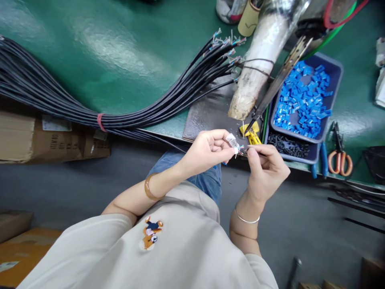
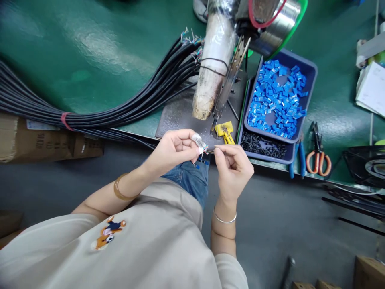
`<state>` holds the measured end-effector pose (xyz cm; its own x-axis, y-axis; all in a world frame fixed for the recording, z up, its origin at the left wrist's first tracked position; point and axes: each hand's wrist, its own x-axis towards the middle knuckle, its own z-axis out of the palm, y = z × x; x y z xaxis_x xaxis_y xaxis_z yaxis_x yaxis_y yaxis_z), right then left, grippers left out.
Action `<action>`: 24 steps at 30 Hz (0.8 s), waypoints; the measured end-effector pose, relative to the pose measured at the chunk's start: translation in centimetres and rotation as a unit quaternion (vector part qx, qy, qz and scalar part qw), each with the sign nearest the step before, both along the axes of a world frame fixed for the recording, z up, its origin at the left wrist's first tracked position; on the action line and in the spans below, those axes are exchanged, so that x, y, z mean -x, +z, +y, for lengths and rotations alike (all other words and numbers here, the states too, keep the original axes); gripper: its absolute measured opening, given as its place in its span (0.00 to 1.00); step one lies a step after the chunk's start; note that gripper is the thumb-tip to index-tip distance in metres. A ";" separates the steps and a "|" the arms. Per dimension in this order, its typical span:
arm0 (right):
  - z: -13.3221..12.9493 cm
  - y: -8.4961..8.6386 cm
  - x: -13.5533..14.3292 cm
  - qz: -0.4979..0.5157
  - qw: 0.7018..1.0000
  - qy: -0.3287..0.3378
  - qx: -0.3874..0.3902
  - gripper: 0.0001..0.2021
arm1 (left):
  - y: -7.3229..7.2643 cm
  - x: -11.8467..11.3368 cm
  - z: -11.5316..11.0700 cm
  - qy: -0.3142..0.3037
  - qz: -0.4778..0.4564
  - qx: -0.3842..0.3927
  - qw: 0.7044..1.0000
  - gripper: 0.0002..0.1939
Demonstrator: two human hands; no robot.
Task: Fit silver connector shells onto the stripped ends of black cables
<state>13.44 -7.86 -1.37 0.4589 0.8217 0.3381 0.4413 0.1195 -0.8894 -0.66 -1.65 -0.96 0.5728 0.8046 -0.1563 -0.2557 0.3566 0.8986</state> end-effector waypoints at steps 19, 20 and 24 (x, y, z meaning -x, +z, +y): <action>-0.2 1.1 0.8 -0.002 1.000 -0.010 -0.025 0.06 | -0.8 -0.5 -0.3 0.005 0.005 -0.034 0.999 0.07; -0.2 1.1 0.9 -0.004 1.000 -0.010 -0.020 0.06 | -0.8 -0.5 -0.3 0.004 0.006 -0.036 0.999 0.07; -0.2 1.0 0.9 0.002 1.000 -0.008 -0.015 0.05 | -0.8 -0.5 -0.4 0.002 0.003 -0.042 0.999 0.08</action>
<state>12.49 -8.05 -0.41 0.4726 0.8038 0.3615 0.4403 0.1400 -0.8869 -0.13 -2.02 -1.74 0.5680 0.8178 -0.0922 -0.2509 0.2787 0.9270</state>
